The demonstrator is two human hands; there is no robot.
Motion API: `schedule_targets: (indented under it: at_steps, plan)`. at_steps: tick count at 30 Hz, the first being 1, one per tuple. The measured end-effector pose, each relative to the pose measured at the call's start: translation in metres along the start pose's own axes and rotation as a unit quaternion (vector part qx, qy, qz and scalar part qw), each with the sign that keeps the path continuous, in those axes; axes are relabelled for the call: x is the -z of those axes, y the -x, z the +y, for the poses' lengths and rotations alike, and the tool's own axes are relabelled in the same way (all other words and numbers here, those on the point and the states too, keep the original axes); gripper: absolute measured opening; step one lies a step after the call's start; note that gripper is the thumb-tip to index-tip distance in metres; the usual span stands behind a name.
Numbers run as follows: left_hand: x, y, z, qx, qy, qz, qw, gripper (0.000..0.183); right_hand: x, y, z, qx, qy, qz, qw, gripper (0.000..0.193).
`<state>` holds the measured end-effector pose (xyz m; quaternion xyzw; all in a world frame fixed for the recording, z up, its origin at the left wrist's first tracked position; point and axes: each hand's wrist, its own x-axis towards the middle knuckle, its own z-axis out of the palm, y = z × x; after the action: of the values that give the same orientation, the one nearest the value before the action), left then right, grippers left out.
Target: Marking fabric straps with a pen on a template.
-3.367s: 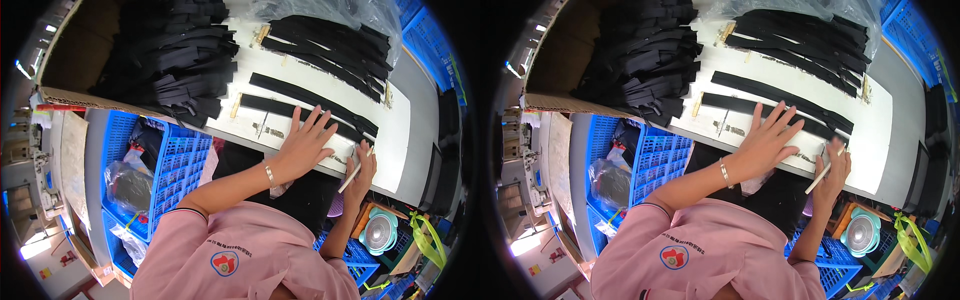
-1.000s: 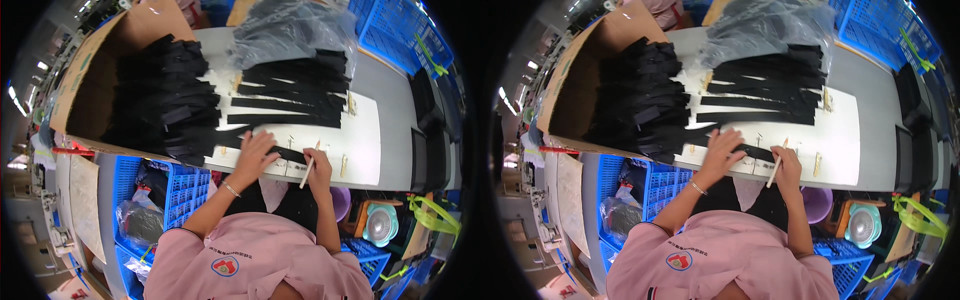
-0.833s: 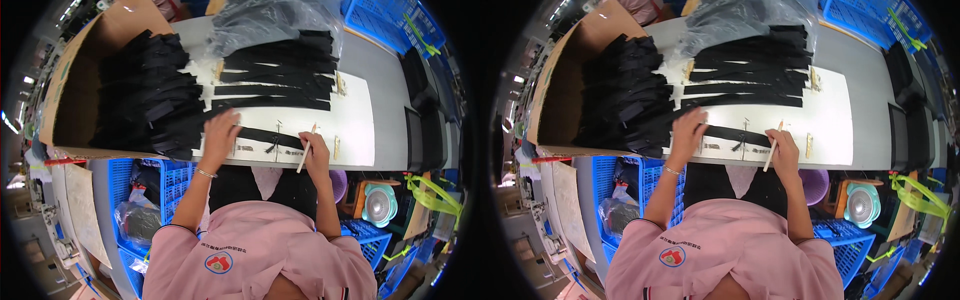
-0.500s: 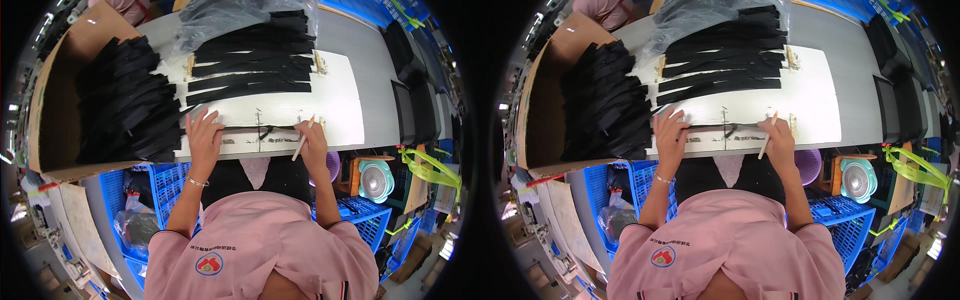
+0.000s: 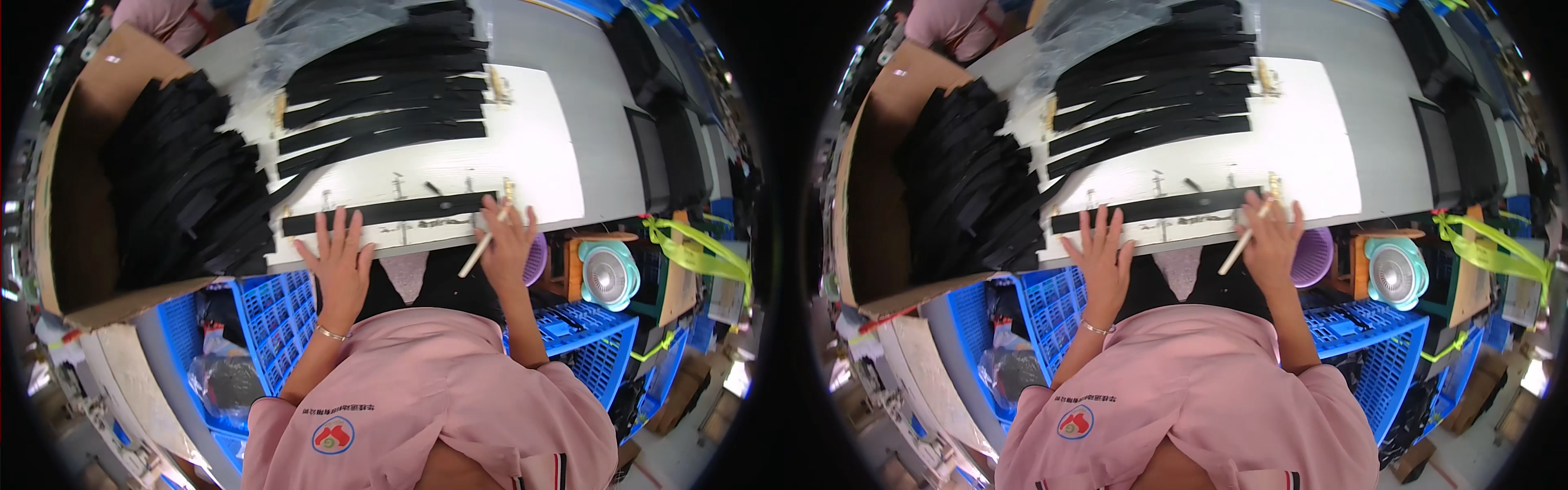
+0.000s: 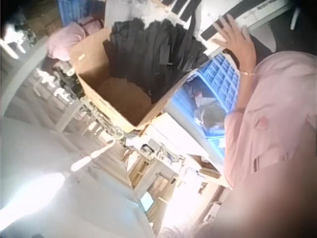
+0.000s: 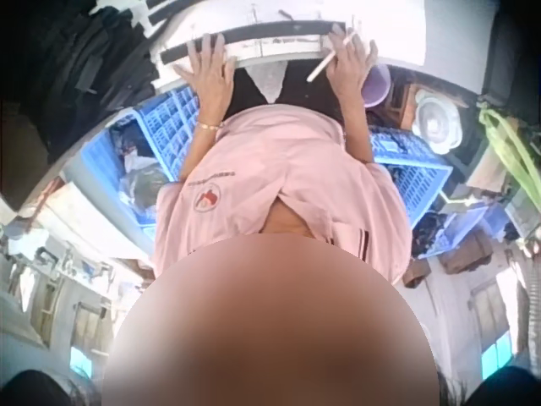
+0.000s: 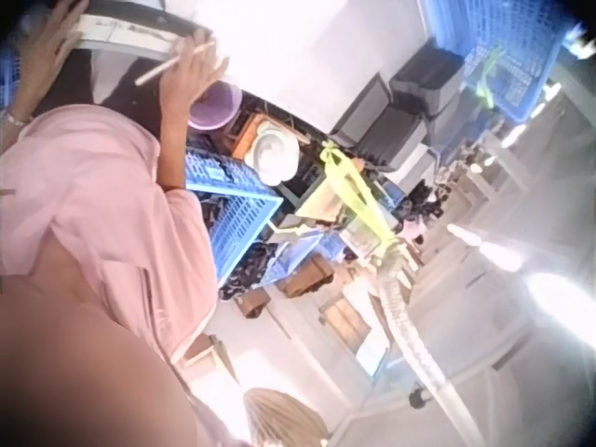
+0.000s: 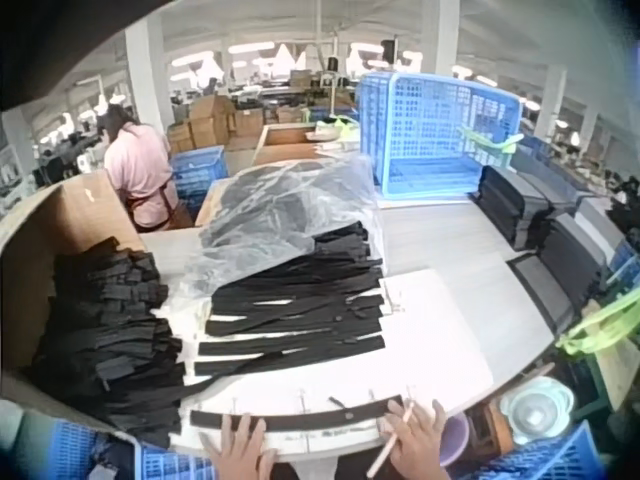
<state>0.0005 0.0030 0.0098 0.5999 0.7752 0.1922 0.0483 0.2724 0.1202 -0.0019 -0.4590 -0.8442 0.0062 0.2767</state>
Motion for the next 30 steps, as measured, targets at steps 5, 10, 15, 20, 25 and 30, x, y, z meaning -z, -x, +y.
schedule_targets:
  at_steps: [5,10,15,20,25,30]
  plan:
    - [0.001,0.006,-0.008,0.025,0.014,0.005,1.000,0.059,0.005,0.006,0.013,-0.025,0.020,0.011,0.999,0.030]
    - [0.011,0.008,-0.030,0.049,0.001,0.045,0.998,0.057,0.007,0.003,0.010,-0.031,0.016,-0.001,0.999,0.029]
    - [0.010,0.007,-0.035,0.041,0.014,0.072,0.996,0.056,0.015,-0.011,-0.003,-0.054,0.006,-0.001,0.999,0.030]
    - [0.006,0.007,-0.039,0.033,0.016,0.089,0.995,0.056,0.012,-0.047,-0.054,-0.061,-0.154,0.048,0.985,0.027]
    - [-0.001,0.008,-0.041,0.036,0.020,0.105,0.994,0.057,-0.013,-0.082,-0.128,-0.191,-0.470,-0.161,0.846,0.026]
    - [-0.002,0.006,-0.039,0.036,0.024,0.098,0.994,0.058,-0.065,-0.089,-0.163,-0.163,-0.567,-0.150,0.793,0.019]
